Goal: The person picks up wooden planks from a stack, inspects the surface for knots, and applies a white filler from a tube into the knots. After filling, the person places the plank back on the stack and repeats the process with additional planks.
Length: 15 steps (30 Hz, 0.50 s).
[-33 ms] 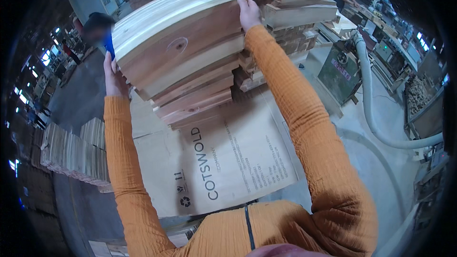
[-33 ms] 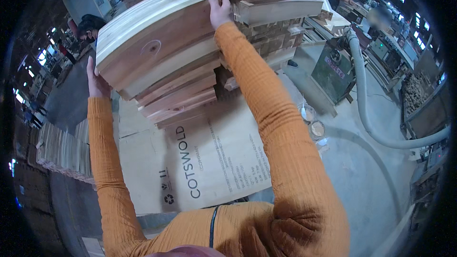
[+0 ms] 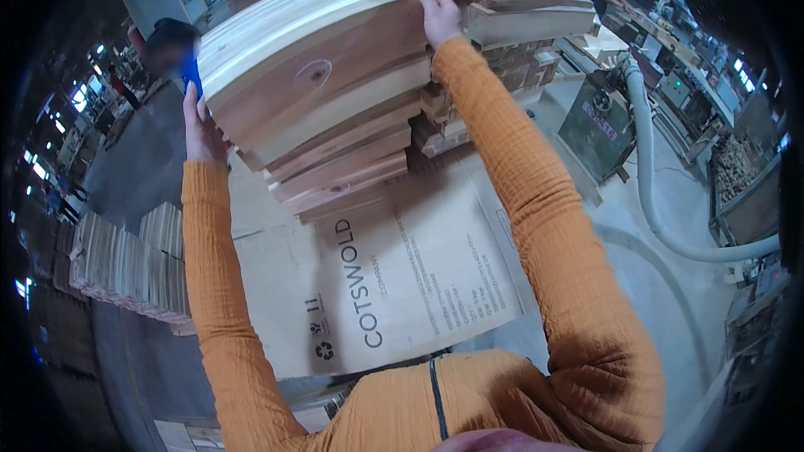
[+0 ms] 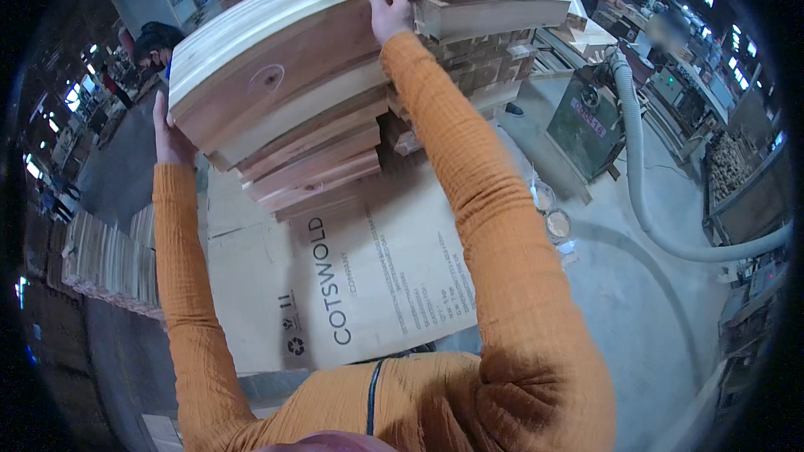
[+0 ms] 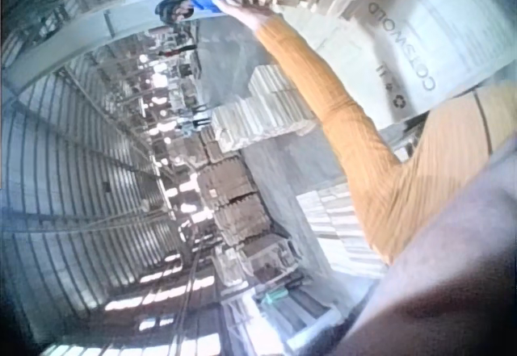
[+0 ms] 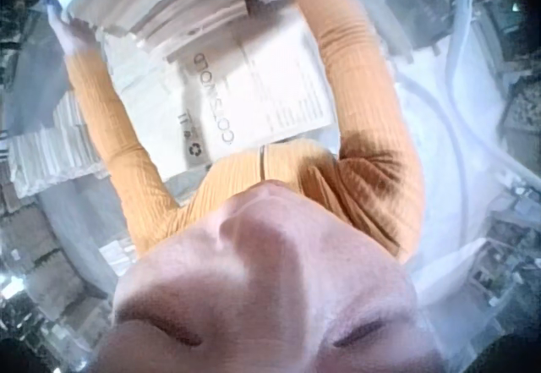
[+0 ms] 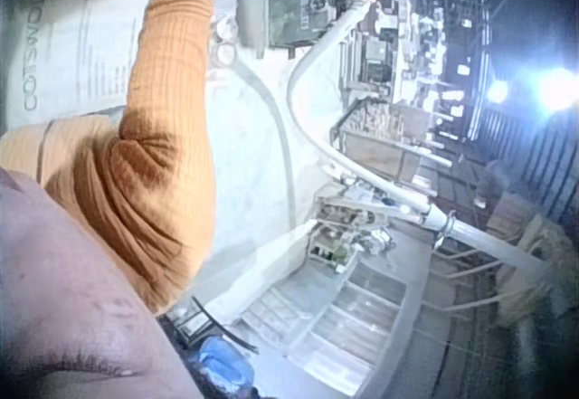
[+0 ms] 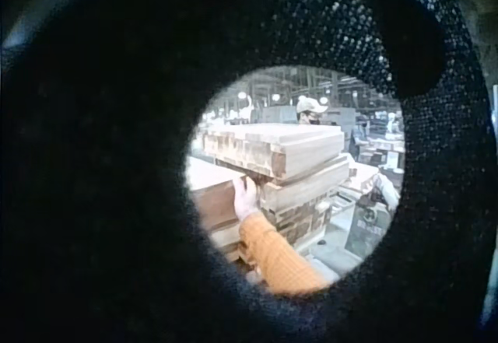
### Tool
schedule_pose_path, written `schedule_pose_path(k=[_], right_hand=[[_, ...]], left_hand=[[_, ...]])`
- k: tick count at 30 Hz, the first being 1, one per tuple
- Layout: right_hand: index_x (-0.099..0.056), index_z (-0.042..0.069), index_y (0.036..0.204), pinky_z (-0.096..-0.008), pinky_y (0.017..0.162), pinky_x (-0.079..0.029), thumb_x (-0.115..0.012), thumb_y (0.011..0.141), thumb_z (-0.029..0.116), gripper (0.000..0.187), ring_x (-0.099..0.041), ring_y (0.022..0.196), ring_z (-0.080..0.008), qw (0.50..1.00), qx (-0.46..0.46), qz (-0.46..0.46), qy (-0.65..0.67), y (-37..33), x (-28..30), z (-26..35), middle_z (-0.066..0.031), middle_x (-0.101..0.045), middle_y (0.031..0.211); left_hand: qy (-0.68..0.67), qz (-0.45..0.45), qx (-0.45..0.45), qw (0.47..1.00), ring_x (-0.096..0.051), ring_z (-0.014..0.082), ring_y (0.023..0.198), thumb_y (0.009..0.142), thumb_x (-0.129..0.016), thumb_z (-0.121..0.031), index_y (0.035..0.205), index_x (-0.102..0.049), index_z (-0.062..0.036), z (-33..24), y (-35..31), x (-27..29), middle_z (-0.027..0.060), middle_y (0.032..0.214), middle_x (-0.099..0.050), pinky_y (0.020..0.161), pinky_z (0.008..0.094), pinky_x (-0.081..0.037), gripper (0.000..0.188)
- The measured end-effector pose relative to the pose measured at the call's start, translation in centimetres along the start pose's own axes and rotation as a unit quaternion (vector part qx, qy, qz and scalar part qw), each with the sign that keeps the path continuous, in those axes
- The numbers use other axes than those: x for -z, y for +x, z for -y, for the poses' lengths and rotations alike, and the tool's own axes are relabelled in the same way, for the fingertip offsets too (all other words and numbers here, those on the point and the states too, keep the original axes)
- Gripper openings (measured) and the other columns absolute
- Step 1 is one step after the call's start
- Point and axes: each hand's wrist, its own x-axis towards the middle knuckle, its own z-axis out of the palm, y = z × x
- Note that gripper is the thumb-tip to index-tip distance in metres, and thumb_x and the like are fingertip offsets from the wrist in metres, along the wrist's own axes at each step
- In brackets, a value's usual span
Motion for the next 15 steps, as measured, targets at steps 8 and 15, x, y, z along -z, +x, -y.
schedule_pose_path(k=[8, 15], right_hand=[[-0.061, 0.002, 0.092, -0.0323, 0.073, -0.046, -0.061, 0.079, 0.045, 0.045, -0.055, 0.077, -0.0175, 0.964, -0.065, 0.1, 0.238, -9.7, 1.1, 6.4, -0.0053, -0.06, 0.079], [-0.046, 0.01, 0.13, -0.0374, 0.082, -0.047, -0.053, 0.078, 0.063, 0.075, -0.055, 0.101, -0.0209, 0.891, -0.218, 0.211, 0.337, -11.9, 2.4, 6.2, -0.0112, -0.056, 0.116]], left_hand=[[-0.144, -0.006, -0.011, 0.989, -0.061, 0.024, 0.096, 0.084, -0.052, -0.047, 0.118, -0.056, -0.0075, -2.6, -2.5, 6.1, 0.0108, 0.11, -0.063, 0.083, 0.0355, -0.049, 0.052], [-0.14, 0.028, 0.011, 0.99, -0.059, 0.0274, 0.101, 0.086, -0.047, -0.045, 0.12, -0.055, -0.0047, -2.2, -8.3, 9.0, 0.0135, 0.116, -0.06, 0.09, 0.0384, -0.046, 0.054]])
